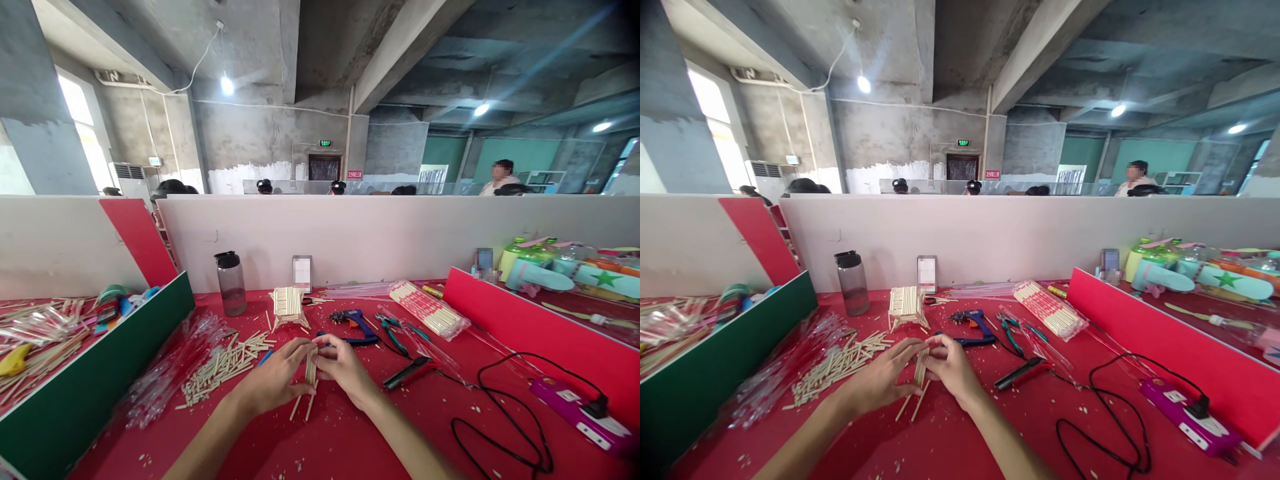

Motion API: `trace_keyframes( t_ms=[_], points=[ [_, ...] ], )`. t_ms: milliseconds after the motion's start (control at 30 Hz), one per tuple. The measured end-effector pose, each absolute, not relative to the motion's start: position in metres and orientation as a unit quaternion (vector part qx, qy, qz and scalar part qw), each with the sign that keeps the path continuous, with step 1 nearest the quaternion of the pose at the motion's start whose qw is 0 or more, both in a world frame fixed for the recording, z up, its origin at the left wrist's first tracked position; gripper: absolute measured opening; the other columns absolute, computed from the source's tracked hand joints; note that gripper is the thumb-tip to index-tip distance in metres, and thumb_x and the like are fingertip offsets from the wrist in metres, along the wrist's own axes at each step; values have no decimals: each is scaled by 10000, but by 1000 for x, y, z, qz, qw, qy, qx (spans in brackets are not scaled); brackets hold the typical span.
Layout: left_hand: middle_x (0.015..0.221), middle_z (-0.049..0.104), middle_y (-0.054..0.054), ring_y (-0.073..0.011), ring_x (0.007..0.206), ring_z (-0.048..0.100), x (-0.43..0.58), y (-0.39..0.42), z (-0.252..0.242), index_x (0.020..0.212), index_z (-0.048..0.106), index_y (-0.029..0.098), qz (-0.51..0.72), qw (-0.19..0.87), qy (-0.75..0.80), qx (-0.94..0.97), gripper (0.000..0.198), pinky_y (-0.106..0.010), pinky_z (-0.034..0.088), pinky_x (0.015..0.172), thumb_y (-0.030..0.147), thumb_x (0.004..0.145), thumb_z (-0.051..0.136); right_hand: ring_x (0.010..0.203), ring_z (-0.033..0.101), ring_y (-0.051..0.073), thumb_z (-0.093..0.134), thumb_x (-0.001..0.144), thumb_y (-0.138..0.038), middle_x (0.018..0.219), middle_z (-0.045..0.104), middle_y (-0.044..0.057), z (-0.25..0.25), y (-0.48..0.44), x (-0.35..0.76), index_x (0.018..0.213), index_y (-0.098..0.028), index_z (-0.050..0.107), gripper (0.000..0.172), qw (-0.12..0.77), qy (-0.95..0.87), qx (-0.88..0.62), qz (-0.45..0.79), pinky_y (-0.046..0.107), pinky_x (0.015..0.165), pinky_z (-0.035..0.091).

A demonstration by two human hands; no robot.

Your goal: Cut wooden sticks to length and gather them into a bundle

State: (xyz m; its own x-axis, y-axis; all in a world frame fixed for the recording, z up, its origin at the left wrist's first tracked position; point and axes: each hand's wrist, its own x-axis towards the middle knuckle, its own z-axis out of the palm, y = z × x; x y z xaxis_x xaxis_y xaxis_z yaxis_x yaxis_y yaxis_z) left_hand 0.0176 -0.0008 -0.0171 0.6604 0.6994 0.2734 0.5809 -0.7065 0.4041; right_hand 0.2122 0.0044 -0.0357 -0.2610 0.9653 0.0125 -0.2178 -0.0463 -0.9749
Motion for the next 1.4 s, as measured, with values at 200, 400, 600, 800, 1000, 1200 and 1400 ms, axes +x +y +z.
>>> trace_keyframes(
  t_ms=[200,400,600,800,1000,1200,1400],
  points=[
    [1411,479,-110,-284,1302,494,21,-2,-20,1458,347,271,214,86,348,909,706,-436,468,1075,262,856,715,728,663,182,884,573,-469,763,704,12,-39,5,210,913,-170,671,501,486,-477,-371,632,349,757,549],
    [1393,492,-110,-288,1291,506,27,-8,-14,1443,367,262,201,52,345,915,681,-442,483,1067,271,857,715,754,656,189,873,597,-463,776,707,33,-45,1,204,885,-162,714,445,487,-480,-343,645,327,738,535],
    [1383,500,-115,-301,1294,501,27,-9,-11,1466,347,280,200,29,334,921,690,-459,487,1059,305,873,699,685,625,161,895,545,-450,744,673,11,-45,0,205,864,-168,705,467,492,-446,-363,654,290,623,532],
    [1403,504,-114,-311,1302,492,24,-8,-10,1495,316,304,216,31,319,922,727,-475,479,1062,365,874,688,646,606,160,895,542,-452,706,657,-1,-34,-3,207,828,-170,701,446,490,-458,-361,649,304,608,539],
    [1441,507,-113,-305,1317,489,23,-6,-11,1510,311,294,217,10,315,924,727,-502,419,1111,387,884,670,658,588,132,900,546,-428,709,644,-18,-34,-3,205,818,-176,679,432,505,-434,-346,661,272,644,525],
    [1456,516,-105,-299,1247,541,21,-3,-14,1500,334,294,211,3,310,927,707,-503,443,1075,424,885,657,662,611,133,880,588,-436,715,650,-30,-44,0,202,862,-191,632,443,503,-422,-333,676,259,621,507],
    [1503,467,-114,-307,1306,507,19,-3,-14,1510,326,292,217,24,310,926,673,-529,383,1122,482,920,586,653,643,162,875,583,-461,699,659,-23,-40,0,205,854,-185,627,459,499,-439,-345,663,272,581,509]
  ],
)
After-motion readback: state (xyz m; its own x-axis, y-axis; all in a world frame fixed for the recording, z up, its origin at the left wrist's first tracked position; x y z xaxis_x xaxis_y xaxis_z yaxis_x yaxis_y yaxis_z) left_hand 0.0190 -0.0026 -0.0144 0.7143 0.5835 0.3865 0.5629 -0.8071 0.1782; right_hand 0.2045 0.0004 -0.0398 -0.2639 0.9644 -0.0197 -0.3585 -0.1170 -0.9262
